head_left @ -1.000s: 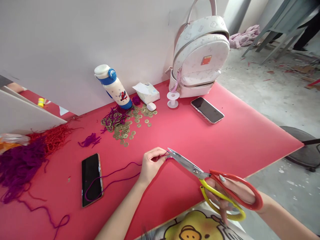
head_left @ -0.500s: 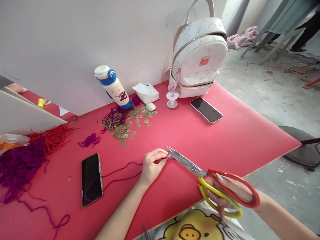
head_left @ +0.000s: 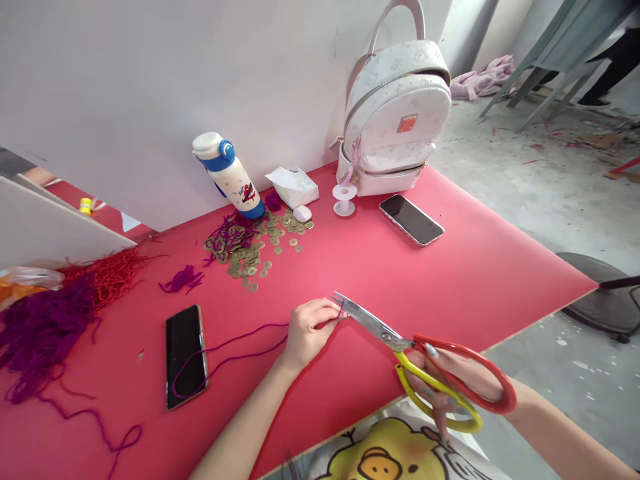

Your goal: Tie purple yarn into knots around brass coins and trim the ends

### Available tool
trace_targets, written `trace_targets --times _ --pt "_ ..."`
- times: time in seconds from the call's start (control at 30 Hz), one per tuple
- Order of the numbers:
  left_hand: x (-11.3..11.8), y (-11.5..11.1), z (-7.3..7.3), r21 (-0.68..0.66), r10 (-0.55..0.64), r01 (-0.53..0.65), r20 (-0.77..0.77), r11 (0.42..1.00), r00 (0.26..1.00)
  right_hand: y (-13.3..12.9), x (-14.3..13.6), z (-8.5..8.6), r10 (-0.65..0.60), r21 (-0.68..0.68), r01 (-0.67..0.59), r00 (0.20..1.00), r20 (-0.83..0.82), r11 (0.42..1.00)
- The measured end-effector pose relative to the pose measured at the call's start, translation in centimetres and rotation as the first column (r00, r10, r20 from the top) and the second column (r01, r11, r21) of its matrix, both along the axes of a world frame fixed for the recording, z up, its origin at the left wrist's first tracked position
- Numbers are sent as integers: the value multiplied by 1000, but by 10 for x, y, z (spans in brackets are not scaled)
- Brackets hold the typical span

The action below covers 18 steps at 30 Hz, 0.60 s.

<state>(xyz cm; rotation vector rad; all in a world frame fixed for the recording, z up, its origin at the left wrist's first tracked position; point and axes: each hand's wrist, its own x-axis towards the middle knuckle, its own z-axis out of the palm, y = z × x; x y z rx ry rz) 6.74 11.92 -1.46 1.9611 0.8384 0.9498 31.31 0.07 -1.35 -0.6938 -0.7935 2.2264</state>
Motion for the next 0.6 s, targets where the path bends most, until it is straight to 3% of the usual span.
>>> trace_targets --times 0.6 --pt "1 0 3 -32 21 -22 -9 999 1000 -1 0 1 37 -32 -36 999 31 999"
